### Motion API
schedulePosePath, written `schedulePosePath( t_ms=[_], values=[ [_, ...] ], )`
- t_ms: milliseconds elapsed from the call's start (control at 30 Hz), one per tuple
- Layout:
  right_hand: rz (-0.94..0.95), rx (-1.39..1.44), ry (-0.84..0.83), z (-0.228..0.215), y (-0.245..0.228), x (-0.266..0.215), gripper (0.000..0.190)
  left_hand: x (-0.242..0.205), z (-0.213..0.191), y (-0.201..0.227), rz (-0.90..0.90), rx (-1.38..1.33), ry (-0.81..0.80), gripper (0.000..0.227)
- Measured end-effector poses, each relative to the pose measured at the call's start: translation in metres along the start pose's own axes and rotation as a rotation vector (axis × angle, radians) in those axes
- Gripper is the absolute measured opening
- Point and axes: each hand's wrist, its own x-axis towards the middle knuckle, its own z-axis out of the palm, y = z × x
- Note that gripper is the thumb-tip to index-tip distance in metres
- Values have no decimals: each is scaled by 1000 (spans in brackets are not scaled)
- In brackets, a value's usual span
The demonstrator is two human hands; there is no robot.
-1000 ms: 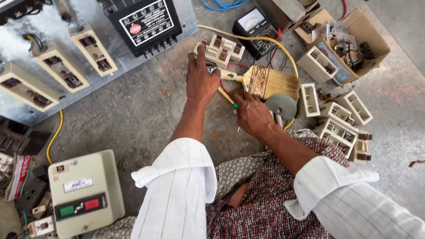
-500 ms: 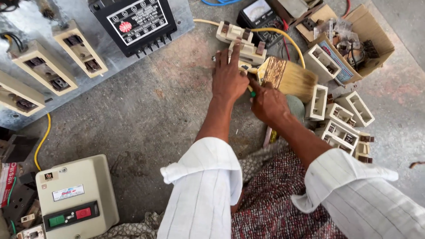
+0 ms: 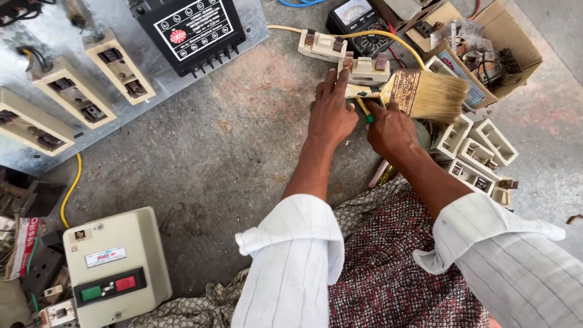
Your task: The person uses a screwdriver to loosen screws and remove a contactor and a starter unit from an electrical panel. After setting the components down, they use the screwdriver to detach a smaller relay from the contactor and handle the parts by hand.
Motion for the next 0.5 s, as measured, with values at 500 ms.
schedulePosePath(
  t_ms=[500],
  values=[
    [-566,-13,409,28,-35,20,43,-57,-57,-43,-16,45,-9,81]
  ],
)
